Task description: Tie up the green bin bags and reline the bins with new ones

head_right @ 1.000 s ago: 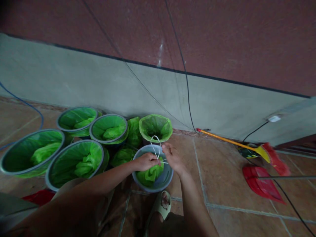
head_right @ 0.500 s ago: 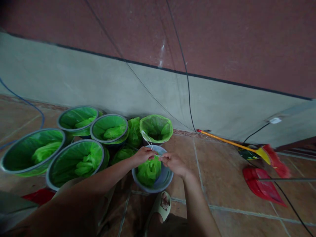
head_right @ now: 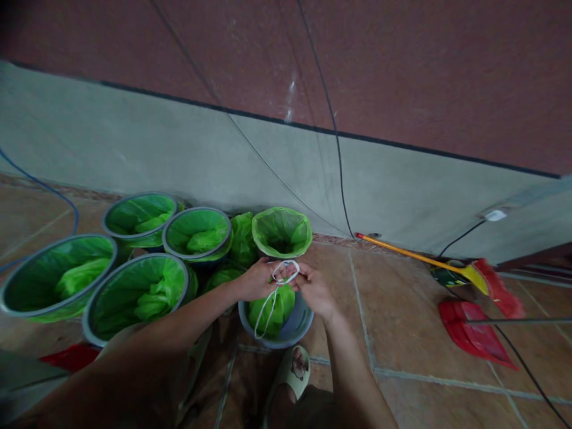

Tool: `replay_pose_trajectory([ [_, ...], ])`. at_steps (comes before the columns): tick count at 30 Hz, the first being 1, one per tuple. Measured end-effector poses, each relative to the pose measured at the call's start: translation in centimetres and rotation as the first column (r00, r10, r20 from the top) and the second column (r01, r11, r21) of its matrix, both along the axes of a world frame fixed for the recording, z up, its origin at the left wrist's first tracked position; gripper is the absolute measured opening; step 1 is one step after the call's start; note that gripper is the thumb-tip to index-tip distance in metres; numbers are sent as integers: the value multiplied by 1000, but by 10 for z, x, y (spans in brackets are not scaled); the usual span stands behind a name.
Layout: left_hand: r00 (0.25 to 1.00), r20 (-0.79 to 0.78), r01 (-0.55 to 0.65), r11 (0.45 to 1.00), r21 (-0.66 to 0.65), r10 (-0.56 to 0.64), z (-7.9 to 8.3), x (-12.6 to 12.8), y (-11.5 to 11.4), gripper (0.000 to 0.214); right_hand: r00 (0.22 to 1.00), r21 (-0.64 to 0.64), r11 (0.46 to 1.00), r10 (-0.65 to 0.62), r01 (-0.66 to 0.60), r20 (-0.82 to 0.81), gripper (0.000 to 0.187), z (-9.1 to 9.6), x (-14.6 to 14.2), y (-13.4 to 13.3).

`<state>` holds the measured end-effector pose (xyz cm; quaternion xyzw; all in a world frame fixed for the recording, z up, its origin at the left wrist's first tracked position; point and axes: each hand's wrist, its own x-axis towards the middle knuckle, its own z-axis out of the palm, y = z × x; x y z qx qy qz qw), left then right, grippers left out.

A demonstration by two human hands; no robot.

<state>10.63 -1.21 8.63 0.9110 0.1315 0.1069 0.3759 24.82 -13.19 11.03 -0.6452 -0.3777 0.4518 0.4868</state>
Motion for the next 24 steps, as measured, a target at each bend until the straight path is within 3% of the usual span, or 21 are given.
replay_pose_trajectory([
  [3, 1000, 14, 23, 986, 164, -26, 2, -2, -5, 28, 998, 9, 1000, 11, -11, -65, 16, -5, -10, 6],
  [7, 998, 34, 33, 946, 323, -46, 2, -9, -7, 25, 993, -70, 997, 0, -9, -122, 22, -8, -13, 8],
  [12, 992, 119, -9, 911, 412, -44, 4, -12, -9, 18, 982, -121, 992, 0, -24, -189, 36, -5, -11, 5],
  [15, 984, 173, -42, 909, 414, -33, 6, -10, -11, 20, 980, -141, 990, -28, 0, -198, 32, -4, -12, 3],
  [18, 985, 175, -77, 916, 394, 8, 6, -9, -11, 24, 990, -128, 987, -106, 94, -89, 25, -5, -12, 4],
  [21, 991, 122, -88, 923, 376, 45, 5, -10, -10, 30, 981, -99, 984, -136, 150, 138, 18, -4, -12, 5],
  [23, 996, 64, -86, 925, 369, 67, 4, -10, -10, 32, 905, -93, 985, -91, 142, 416, 17, -3, -11, 6],
  [24, 996, 31, -85, 927, 366, 79, 3, -10, -10, 31, 827, -108, 986, -48, 131, 560, 18, -3, -10, 7],
])
